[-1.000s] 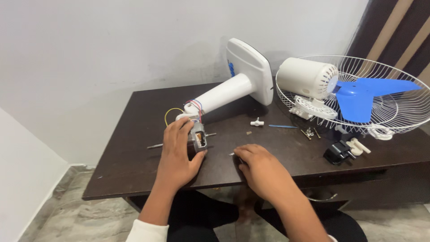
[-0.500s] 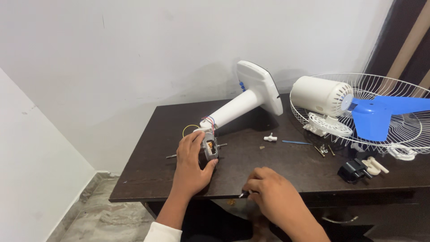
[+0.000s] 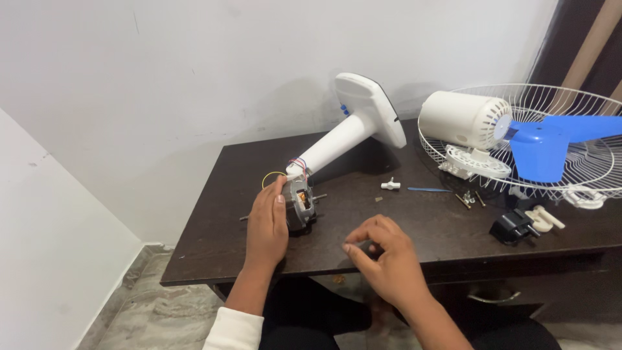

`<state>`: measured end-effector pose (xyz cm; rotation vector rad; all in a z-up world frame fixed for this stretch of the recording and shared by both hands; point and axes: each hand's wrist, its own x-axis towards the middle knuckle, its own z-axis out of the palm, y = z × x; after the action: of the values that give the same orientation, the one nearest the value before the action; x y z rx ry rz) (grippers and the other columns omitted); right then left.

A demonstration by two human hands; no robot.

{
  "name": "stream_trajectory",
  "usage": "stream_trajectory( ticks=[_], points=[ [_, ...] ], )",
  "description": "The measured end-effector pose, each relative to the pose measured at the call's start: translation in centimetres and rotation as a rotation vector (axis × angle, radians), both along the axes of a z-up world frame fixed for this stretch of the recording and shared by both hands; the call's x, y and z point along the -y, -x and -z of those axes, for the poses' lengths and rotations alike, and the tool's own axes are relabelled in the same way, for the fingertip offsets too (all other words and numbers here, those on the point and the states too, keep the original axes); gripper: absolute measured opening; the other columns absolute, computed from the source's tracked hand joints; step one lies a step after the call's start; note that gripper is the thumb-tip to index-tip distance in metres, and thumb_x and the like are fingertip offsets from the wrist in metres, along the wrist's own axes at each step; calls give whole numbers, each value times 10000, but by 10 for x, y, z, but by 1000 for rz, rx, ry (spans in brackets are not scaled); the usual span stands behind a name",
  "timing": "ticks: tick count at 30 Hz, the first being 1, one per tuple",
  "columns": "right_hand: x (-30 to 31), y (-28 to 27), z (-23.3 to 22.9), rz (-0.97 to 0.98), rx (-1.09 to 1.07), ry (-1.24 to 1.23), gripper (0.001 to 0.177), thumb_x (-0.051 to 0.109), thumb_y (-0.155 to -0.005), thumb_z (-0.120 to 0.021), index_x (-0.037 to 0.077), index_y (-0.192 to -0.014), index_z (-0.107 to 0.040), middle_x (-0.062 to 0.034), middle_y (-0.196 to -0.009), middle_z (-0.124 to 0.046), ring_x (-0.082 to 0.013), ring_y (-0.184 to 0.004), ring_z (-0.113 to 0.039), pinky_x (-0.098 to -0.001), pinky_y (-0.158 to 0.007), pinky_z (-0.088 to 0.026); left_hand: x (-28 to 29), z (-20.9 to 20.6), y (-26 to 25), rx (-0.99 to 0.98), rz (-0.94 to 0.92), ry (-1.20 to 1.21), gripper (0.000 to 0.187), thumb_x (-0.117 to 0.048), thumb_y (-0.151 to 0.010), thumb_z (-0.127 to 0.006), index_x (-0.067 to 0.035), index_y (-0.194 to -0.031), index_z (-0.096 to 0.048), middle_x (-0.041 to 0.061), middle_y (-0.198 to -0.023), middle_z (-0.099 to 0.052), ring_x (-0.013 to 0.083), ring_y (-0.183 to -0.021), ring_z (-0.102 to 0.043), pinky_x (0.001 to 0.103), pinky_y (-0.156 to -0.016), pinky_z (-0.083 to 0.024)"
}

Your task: The person uses a small blue tool to adjust internal components of a disassembled electric fan motor while holding it on a table. The fan housing and blades remain nearby, and the person repeatedly manipulates the motor's internal parts without reassembling the fan.

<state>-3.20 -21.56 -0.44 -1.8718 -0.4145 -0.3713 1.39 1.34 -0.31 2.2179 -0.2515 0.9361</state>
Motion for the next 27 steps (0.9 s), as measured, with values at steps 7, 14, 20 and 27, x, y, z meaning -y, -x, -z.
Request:
stream_trajectory(
  ticks=[7,14,20,27],
  points=[
    [-10,-13,9,-19,-221,-171,148,151,-837,-752,39,-820,-657,-20,-650,-648,-83,-591,-579,-273,-553,-464,1,-33,-8,-211,-148,-7,420,-328,-1033,-440,-96,-1291,-676,151,-904,-743,316,-781,-720,447,-745,-544],
    [-9,-12,1,32,-364,-44,134,186,-842,-737,57,-850,-701,-21,-699,-759,-90,-618,-665,-261,-591,-510,24,-48,-30,-368,-284,-109,694,-578,-976,-523,27,-1305,-611,229,-966,-724,385,-936,-709,446,-851,-540],
    [1,-10,1,12,-382,-53,161,218,-846,-756,63,-887,-755,-31,-720,-776,-94,-639,-690,-259,-609,-522,37,-30,-27,-260,-334,-164,1099,-560,-769,-735,166,-1469,-295,328,-1368,-509,449,-1300,-481,511,-1072,-368],
    [5,-13,10,-84,-365,-160,151,187,-853,-734,44,-900,-750,-39,-740,-803,-105,-687,-758,-256,-649,-574,29,-16,-21,-282,-356,-51,973,-418,-781,-764,123,-1467,-334,309,-1434,-473,429,-1348,-451,479,-1132,-358]
  ],
)
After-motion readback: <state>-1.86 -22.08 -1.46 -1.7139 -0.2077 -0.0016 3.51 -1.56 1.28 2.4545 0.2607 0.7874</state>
